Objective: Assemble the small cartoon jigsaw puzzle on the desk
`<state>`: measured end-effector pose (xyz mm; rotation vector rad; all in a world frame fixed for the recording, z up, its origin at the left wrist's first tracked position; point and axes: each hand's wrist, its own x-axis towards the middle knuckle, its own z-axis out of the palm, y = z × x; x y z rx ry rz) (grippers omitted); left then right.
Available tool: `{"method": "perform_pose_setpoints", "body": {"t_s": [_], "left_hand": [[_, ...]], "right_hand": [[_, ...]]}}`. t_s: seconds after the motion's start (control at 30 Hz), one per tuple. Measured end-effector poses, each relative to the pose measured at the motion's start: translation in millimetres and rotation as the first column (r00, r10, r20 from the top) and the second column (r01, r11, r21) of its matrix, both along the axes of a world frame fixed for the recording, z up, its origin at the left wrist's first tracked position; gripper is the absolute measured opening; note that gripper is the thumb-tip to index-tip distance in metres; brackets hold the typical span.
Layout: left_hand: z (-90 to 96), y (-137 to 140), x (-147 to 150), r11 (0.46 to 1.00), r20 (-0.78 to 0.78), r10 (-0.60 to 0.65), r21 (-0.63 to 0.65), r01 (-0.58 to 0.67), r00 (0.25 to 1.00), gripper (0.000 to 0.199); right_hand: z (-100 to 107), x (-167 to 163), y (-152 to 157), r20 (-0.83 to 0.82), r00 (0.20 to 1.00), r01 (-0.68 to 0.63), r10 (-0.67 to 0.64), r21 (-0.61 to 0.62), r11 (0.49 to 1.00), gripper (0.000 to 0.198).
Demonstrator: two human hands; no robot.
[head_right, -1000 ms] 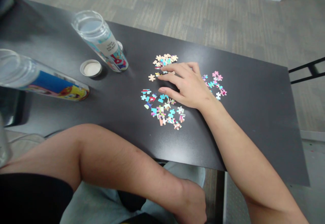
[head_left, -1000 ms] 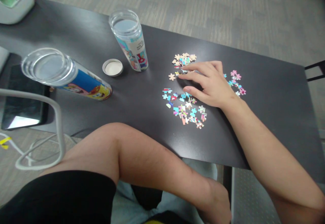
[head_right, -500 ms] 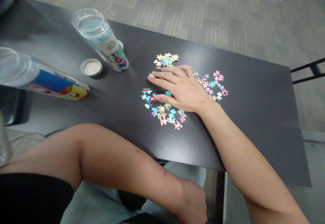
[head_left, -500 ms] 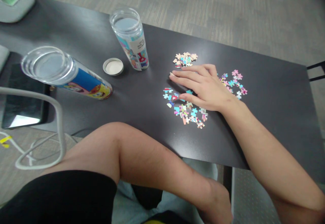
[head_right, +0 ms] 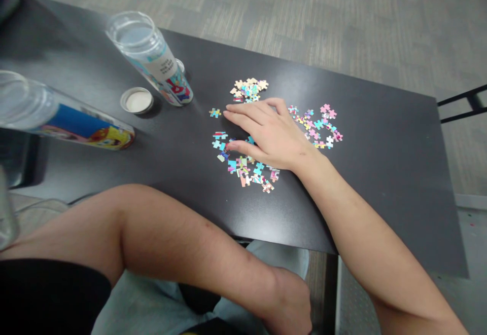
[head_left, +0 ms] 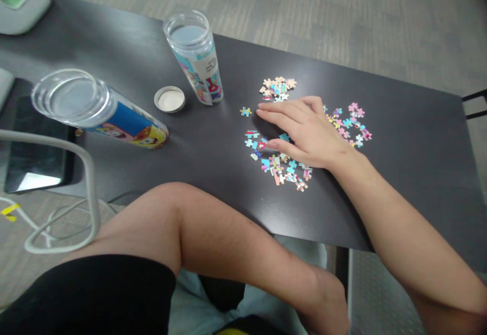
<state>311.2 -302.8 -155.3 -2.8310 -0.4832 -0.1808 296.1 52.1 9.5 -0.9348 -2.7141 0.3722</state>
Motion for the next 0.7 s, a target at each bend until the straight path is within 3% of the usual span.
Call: {"method": "perform_pose_setpoints", "body": {"t_s": [0.1, 0.2, 0.37, 0.57, 0.7], "left_hand": [[-8.6, -6, 3, 0.927, 0.154, -0.375, 0.039, 0.373, 0.914, 0.064], [-13.4, -12, 6, 0.852, 0.194, -0.522, 0.064, 0.520, 0.831, 0.059], [-14.2, -11, 7, 0.814, 0.226, -0.576, 0.073, 0.576, 0.786, 0.090], [-11.0, -8, -3, 0.793, 0.220, -0.586, -0.038, 0.607, 0.780, 0.083], [-8.4, -12, -8, 0.807, 0.153, -0.560, -0.124, 0.578, 0.814, 0.123]], "right_hand": [[3, -12, -12, 0.032, 0.999, -0.011, 0.011, -0.007, 1.000, 0.074], [2, -26, -22, 0.062, 0.998, -0.004, 0.004, 0.000, 1.000, 0.080], [3, -39, -26, 0.079, 0.996, 0.028, -0.029, 0.015, 0.999, 0.080], [18, -10, -21, 0.033, 0.998, 0.052, -0.051, -0.021, 0.998, 0.066], [30, 27, -14, 0.010, 0.999, 0.048, -0.047, -0.104, 0.993, 0.061]]}}
